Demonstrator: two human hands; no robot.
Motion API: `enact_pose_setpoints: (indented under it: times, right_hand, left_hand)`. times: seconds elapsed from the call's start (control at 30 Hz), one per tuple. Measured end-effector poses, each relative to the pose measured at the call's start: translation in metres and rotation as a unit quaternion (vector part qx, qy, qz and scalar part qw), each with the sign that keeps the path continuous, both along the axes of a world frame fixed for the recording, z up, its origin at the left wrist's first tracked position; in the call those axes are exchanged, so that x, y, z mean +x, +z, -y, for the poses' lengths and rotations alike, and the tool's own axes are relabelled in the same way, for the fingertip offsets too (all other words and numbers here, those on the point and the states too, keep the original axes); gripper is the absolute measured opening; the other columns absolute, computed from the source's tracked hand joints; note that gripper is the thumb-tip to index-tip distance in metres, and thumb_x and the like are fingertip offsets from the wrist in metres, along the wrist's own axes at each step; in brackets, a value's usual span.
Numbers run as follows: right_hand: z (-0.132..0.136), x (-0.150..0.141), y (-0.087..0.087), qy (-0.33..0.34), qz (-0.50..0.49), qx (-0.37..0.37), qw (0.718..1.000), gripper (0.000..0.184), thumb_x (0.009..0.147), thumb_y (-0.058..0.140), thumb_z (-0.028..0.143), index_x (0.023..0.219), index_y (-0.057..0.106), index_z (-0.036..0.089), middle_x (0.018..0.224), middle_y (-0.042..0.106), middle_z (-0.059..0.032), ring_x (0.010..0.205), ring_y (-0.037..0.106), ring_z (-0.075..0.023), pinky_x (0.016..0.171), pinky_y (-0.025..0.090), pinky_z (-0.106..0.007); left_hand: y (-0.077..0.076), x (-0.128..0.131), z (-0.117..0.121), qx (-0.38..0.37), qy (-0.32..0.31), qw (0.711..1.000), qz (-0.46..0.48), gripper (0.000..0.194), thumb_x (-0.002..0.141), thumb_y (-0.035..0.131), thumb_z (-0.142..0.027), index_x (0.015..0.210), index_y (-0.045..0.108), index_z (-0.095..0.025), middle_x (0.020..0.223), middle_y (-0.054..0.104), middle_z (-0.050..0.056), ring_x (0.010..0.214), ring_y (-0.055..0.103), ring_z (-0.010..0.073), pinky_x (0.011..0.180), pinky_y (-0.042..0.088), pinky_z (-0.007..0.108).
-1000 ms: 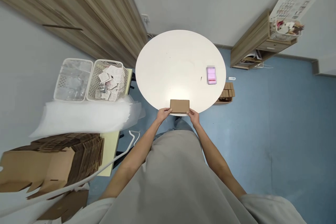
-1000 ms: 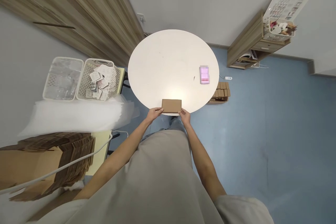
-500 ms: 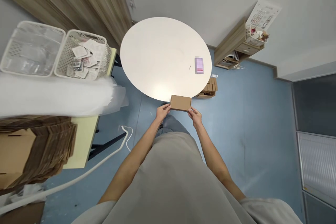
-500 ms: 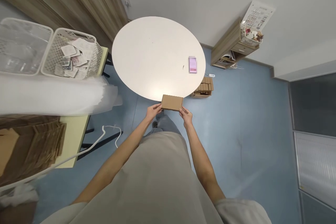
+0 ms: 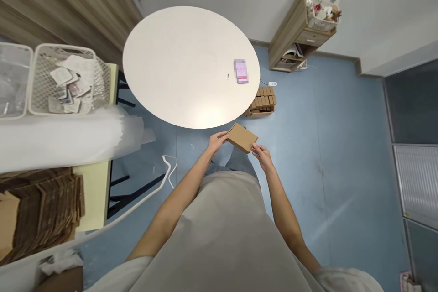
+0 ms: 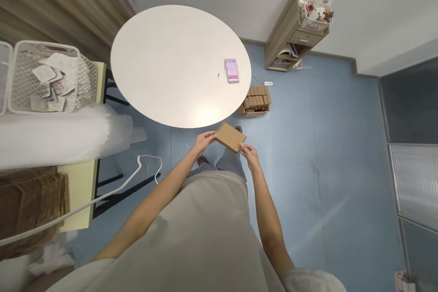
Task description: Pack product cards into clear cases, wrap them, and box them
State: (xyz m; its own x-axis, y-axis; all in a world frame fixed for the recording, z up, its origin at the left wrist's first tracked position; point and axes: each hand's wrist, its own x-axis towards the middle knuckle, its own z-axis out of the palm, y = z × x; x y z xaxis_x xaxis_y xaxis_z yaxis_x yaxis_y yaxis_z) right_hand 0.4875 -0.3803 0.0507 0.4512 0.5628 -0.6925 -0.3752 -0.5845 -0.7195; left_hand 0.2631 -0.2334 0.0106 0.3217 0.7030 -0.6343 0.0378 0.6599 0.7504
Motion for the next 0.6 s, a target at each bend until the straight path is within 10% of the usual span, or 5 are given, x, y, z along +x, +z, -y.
enact_pose_setpoints:
  times: [0.23, 0.43, 0.6]
  right_hand:
    - [-0.014, 0.105, -0.017, -0.039, -0.049, -0.001, 0.998, 0.059, 0.067, 0.098, 0.049, 0.114, 0.074, 0.023, 0.105, 0.082, -0.0047, 0.089, 0.081, -0.0214, 0.093, 0.064, -0.035]
    - [-0.057, 0.192, -0.045, -0.123, -0.059, -0.024, 0.990, 0.053, 0.061, 0.100, 0.041, 0.098, 0.069, 0.020, 0.085, 0.079, 0.0000, 0.077, 0.079, -0.0165, 0.090, 0.067, -0.034]
    - [-0.107, 0.263, -0.080, -0.195, -0.064, -0.056, 0.977, 0.045, 0.067, 0.099, 0.032, 0.091, 0.062, 0.022, 0.075, 0.076, 0.0021, 0.072, 0.076, -0.0137, 0.087, 0.069, -0.030]
  left_hand:
    - [-0.019, 0.097, -0.028, -0.035, -0.065, 0.997, -0.022, 0.050, 0.081, 0.088, -0.049, 0.117, 0.081, -0.016, 0.129, 0.079, 0.016, 0.128, 0.072, 0.0322, 0.113, 0.059, 0.048]
    - [-0.042, 0.233, -0.045, -0.098, -0.043, 0.994, -0.013, 0.081, 0.083, 0.090, -0.036, 0.154, 0.057, -0.016, 0.164, 0.053, 0.021, 0.137, 0.066, 0.0332, 0.110, 0.060, 0.047]
    - [-0.067, 0.340, -0.059, -0.089, -0.085, 0.991, -0.043, 0.066, 0.090, 0.083, -0.030, 0.151, 0.061, -0.015, 0.155, 0.062, 0.020, 0.137, 0.064, 0.0339, 0.101, 0.063, 0.043]
